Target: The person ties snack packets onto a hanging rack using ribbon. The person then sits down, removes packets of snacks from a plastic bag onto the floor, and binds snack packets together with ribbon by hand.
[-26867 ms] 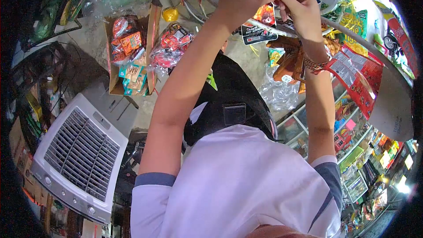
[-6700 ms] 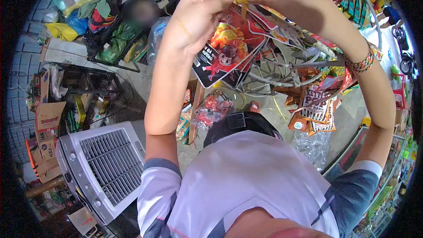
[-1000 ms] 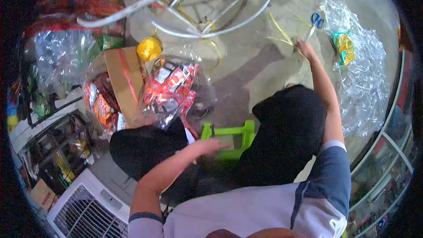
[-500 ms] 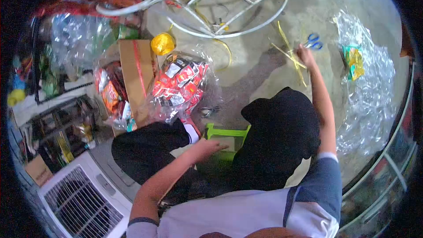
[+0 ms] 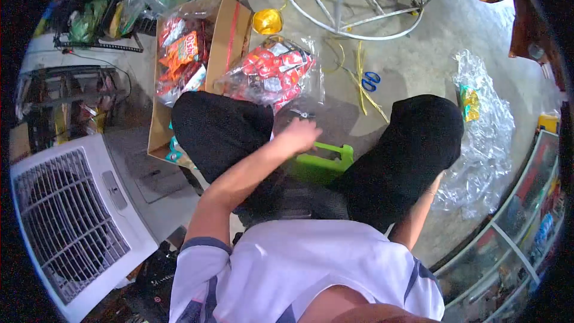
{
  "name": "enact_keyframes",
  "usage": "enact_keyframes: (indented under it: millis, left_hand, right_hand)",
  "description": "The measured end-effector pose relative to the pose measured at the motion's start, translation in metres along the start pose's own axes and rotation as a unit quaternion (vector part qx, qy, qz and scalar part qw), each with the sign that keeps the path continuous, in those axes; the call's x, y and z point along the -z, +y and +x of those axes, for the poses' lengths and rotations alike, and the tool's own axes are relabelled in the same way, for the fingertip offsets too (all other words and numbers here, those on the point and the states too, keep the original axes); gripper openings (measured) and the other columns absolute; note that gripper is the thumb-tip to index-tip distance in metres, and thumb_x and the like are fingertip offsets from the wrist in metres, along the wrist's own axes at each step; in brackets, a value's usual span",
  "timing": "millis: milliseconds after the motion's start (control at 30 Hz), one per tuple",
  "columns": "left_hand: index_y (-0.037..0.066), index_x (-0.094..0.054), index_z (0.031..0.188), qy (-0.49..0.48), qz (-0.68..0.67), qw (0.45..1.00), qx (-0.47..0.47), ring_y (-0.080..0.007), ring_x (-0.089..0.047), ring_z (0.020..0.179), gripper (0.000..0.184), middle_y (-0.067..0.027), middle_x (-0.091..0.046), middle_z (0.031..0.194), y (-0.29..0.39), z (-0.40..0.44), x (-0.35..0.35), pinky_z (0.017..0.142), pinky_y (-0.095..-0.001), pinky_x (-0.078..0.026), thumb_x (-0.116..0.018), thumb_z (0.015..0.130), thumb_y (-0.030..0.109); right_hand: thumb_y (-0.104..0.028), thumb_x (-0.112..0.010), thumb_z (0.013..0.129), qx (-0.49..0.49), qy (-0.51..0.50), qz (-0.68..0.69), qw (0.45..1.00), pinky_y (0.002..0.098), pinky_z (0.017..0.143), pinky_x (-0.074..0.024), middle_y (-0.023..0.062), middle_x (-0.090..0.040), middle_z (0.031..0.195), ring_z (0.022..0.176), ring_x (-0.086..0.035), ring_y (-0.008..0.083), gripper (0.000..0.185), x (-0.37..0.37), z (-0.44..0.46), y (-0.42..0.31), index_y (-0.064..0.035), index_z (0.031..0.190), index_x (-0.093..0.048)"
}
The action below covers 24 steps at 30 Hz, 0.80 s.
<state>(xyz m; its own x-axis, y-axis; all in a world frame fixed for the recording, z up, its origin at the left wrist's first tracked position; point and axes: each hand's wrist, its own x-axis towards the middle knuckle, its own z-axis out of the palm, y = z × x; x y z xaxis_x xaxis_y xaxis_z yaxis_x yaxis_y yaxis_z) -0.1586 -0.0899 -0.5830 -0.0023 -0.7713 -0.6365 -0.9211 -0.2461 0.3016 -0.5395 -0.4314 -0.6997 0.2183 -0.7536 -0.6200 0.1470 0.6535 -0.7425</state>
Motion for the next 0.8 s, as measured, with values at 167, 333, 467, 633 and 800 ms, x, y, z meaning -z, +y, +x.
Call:
enact_keyframes:
  millis: [167,333,467,633,800]
  left_hand:
    - [0.01,-0.053,0.131,0.219,-0.164,0.96,0.052,-0.0365,-0.058,0.112,0.053,-0.02,-0.06,0.121,-0.051,-0.07,0.061,0.095,-0.0464,-0.047,-0.06,0.085,0.035]
    - [0.002,-0.063,0.115,0.052,-0.125,0.955,0.265,-0.0342,-0.063,0.105,0.04,-0.0203,-0.063,0.118,-0.196,-0.095,0.08,0.091,-0.0432,-0.05,-0.059,0.085,0.027]
    - [0.002,-0.064,0.112,0.149,-0.069,0.896,0.413,-0.0342,-0.065,0.1,0.042,-0.0204,-0.066,0.11,-0.142,-0.162,0.149,0.086,-0.0433,-0.051,-0.056,0.088,0.035]
    - [0.004,-0.064,0.116,0.345,-0.304,0.849,0.26,-0.0343,-0.064,0.103,0.051,-0.02,-0.066,0.11,-0.221,-0.123,0.077,0.091,-0.0423,-0.048,-0.057,0.087,0.046]
    - [0.004,-0.069,0.106,0.087,-0.229,0.904,0.349,-0.0353,-0.064,0.104,0.033,-0.0204,-0.066,0.11,-0.188,-0.141,0.117,0.09,-0.0428,-0.049,-0.051,0.087,0.025]
  right_hand:
    - [-0.018,-0.062,0.09,0.258,0.063,-0.015,0.964,0.0303,0.077,-0.0485,0.005,-0.064,0.094,0.087,-0.06,0.0154,0.029,-0.043,-0.119,-0.096,-0.002,0.113,-0.06]
    - [-0.009,-0.059,0.09,0.51,0.086,-0.126,0.847,0.0316,0.085,-0.0484,0.01,-0.063,0.104,0.093,-0.06,0.0185,0.023,-0.16,-0.219,-0.178,0.0032,0.11,-0.061]
    - [-0.005,-0.057,0.088,0.548,-0.04,-0.37,0.749,0.0313,0.09,-0.0472,0.0104,-0.064,0.108,0.098,-0.06,0.0197,0.023,-0.293,-0.27,-0.16,0.0013,0.109,-0.063]
    - [-0.017,-0.067,0.083,0.377,-0.404,-0.54,0.635,0.0365,0.095,-0.0446,0.0168,-0.061,0.116,0.109,-0.059,0.0276,0.05,-0.432,-0.241,0.017,-0.0074,0.13,-0.051]
    - [-0.025,-0.065,0.082,0.585,-0.336,-0.66,0.33,0.0467,0.098,-0.0438,0.0196,-0.064,0.103,0.097,-0.064,0.0339,0.058,-0.45,-0.181,0.213,-0.0105,0.134,-0.046]
